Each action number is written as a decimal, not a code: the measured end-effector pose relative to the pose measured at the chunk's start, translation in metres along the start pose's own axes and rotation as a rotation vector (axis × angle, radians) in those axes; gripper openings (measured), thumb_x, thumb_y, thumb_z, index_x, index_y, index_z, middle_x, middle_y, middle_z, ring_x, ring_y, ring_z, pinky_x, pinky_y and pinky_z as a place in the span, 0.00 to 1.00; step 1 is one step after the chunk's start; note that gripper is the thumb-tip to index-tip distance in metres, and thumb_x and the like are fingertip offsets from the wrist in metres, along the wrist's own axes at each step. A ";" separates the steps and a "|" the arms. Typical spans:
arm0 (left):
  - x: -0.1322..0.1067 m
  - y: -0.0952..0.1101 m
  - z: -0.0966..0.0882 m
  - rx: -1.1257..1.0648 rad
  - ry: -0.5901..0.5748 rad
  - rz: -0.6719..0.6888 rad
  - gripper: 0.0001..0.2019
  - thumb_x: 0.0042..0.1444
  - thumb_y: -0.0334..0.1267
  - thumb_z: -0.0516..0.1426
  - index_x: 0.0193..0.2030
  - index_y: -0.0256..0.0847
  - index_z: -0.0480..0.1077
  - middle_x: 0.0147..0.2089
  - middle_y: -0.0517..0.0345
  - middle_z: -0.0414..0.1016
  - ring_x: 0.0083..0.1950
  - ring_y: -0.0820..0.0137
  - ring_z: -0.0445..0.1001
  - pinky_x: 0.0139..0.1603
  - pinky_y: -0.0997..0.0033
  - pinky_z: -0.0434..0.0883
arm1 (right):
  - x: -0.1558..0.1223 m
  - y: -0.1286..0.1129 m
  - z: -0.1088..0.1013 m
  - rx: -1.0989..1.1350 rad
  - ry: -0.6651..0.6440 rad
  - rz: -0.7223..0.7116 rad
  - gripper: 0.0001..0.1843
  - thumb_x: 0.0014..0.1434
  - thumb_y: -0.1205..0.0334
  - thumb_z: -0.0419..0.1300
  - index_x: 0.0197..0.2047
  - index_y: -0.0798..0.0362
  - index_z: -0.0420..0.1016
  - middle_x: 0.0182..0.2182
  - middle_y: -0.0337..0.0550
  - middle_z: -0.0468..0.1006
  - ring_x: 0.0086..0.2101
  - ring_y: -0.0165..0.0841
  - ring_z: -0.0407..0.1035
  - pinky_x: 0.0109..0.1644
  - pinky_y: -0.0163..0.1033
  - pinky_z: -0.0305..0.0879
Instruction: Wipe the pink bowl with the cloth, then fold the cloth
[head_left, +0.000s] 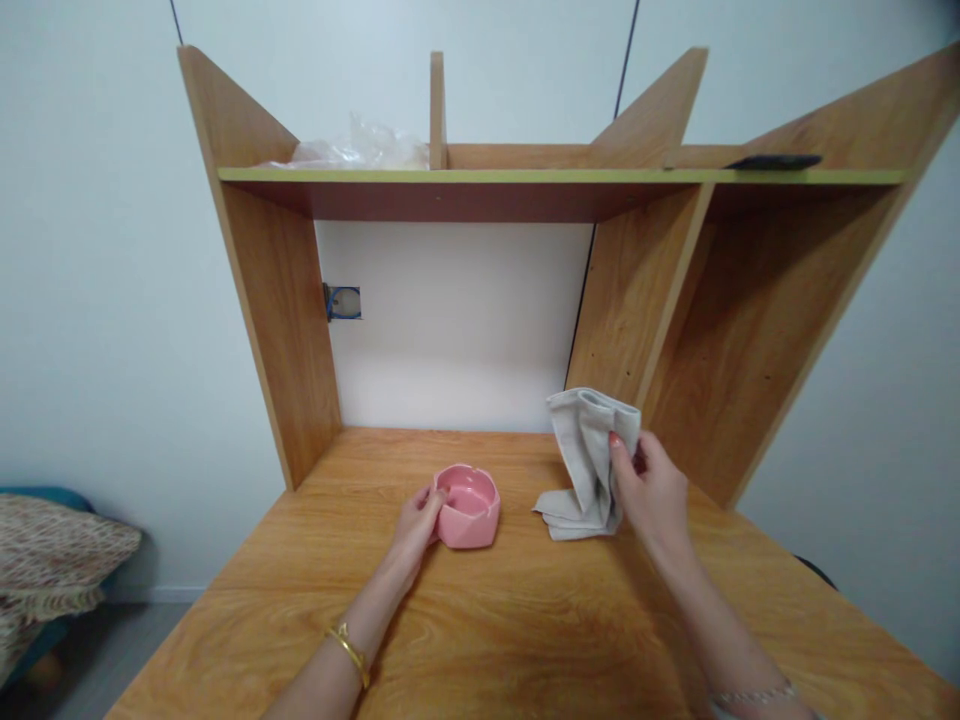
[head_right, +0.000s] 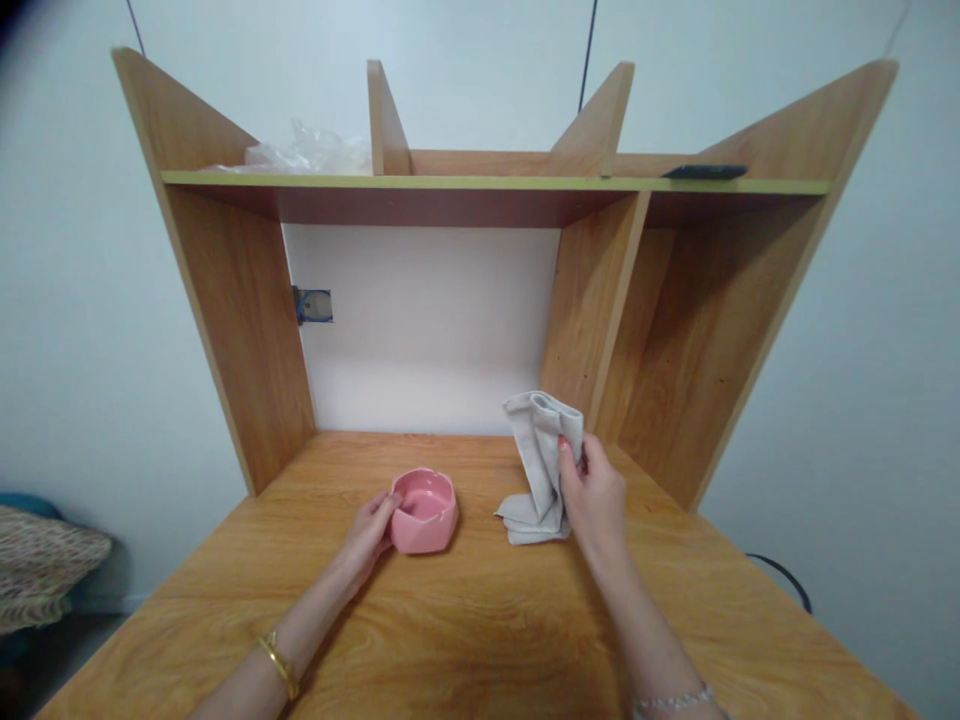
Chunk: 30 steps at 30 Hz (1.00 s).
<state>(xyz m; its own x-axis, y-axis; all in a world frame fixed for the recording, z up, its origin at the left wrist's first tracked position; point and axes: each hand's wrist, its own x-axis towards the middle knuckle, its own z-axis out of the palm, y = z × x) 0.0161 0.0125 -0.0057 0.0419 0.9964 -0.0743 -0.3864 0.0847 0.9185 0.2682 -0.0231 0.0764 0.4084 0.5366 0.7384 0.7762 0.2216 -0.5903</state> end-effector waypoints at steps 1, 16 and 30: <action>0.000 -0.001 0.000 0.025 -0.006 0.008 0.17 0.39 0.46 0.62 0.35 0.37 0.72 0.25 0.60 0.72 0.26 0.76 0.68 0.26 0.81 0.63 | -0.005 -0.003 0.006 0.012 -0.066 -0.023 0.13 0.54 0.53 0.48 0.31 0.53 0.66 0.19 0.35 0.65 0.21 0.29 0.59 0.25 0.32 0.53; -0.003 0.009 0.005 0.204 -0.018 0.202 0.17 0.43 0.38 0.60 0.42 0.38 0.73 0.43 0.53 0.75 0.47 0.63 0.70 0.46 0.71 0.66 | -0.063 -0.040 0.059 0.170 -0.701 -0.179 0.14 0.55 0.53 0.51 0.36 0.51 0.73 0.35 0.43 0.68 0.37 0.34 0.66 0.41 0.37 0.61; -0.019 0.016 0.015 0.492 0.007 0.487 0.31 0.40 0.30 0.59 0.55 0.37 0.63 0.52 0.50 0.69 0.52 0.62 0.66 0.56 0.65 0.59 | -0.072 -0.017 0.082 0.057 -0.669 0.249 0.47 0.45 0.48 0.59 0.60 0.62 0.42 0.42 0.57 0.72 0.42 0.43 0.68 0.39 0.41 0.62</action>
<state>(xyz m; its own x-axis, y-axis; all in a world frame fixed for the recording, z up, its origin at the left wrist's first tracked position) 0.0228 -0.0056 0.0164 -0.0366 0.9199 0.3904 0.1033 -0.3851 0.9171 0.1860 0.0017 0.0069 0.1743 0.9570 0.2320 0.6646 0.0595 -0.7448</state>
